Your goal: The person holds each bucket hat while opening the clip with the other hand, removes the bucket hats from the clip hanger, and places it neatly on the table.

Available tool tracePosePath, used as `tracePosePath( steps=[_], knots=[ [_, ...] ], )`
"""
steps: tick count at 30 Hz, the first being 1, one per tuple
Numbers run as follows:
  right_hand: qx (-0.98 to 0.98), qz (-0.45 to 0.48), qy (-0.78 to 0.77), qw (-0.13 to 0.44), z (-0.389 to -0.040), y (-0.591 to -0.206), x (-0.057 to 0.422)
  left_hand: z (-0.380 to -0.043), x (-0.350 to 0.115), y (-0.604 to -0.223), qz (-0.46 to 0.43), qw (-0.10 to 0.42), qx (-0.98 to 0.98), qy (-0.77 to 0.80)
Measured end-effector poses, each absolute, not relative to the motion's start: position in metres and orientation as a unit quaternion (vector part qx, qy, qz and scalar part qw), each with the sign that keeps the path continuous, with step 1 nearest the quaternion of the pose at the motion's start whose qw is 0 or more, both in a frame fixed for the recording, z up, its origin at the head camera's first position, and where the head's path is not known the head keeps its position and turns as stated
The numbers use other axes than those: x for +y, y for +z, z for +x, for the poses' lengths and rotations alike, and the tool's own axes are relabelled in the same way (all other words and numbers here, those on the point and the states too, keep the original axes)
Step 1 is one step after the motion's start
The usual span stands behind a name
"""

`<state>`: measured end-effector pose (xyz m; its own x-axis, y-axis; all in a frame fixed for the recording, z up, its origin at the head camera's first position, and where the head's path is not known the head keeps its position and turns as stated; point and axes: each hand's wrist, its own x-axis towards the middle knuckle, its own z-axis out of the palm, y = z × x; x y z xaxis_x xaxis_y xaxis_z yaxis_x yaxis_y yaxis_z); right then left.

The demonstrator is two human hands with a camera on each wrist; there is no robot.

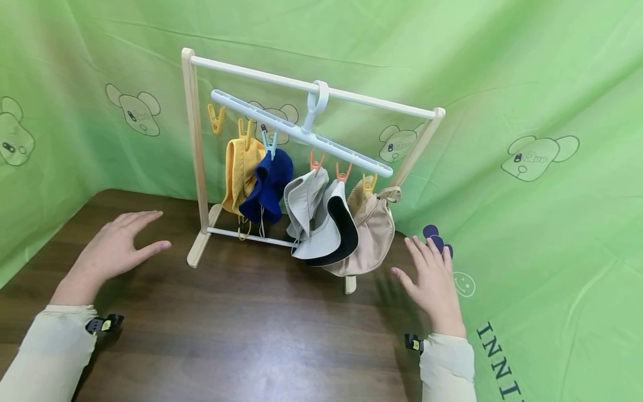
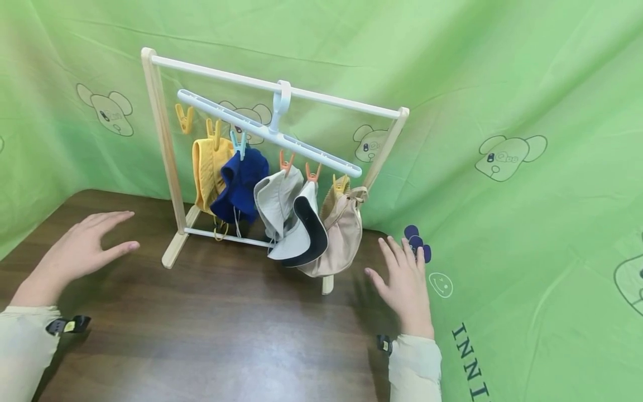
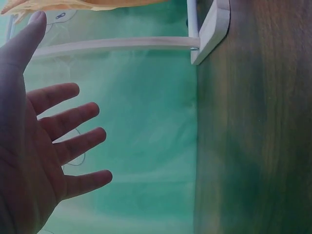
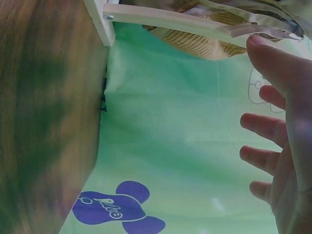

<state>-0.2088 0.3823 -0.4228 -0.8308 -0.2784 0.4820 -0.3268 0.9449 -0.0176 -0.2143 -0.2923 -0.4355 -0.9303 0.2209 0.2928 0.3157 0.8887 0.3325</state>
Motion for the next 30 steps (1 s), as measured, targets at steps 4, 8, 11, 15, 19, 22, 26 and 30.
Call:
tracePosePath(
  steps=[4, 8, 11, 15, 19, 22, 26, 30],
  knots=[
    [-0.953, 0.158, 0.052, 0.251, -0.206, -0.421, 0.382, -0.213, -0.291, -0.433, -0.138, 0.128, -0.961, -0.204],
    [-0.951, 0.161, 0.057, 0.257, -0.203, -0.417, 0.380, -0.211, -0.289, -0.431, -0.131, 0.128, -0.959, -0.215],
    [-0.948, 0.164, 0.063, 0.265, -0.201, -0.414, 0.378, -0.211, -0.285, -0.429, -0.127, 0.124, -0.959, -0.222],
    [-0.943, 0.167, 0.067, 0.280, -0.199, -0.409, 0.375, -0.210, -0.280, -0.426, -0.120, 0.117, -0.958, -0.232],
    [-0.939, 0.171, 0.070, 0.289, -0.198, -0.404, 0.371, -0.208, -0.277, -0.423, -0.110, 0.113, -0.957, -0.242],
    [-0.938, 0.172, 0.075, 0.292, -0.196, -0.400, 0.368, -0.207, -0.274, -0.422, -0.105, 0.115, -0.955, -0.253],
    [-0.936, 0.173, 0.080, 0.295, -0.192, -0.396, 0.364, -0.208, -0.271, -0.420, -0.104, 0.116, -0.954, -0.257],
    [-0.935, 0.172, 0.086, 0.299, -0.189, -0.391, 0.360, -0.209, -0.268, -0.416, -0.109, 0.110, -0.955, -0.254]
  ],
)
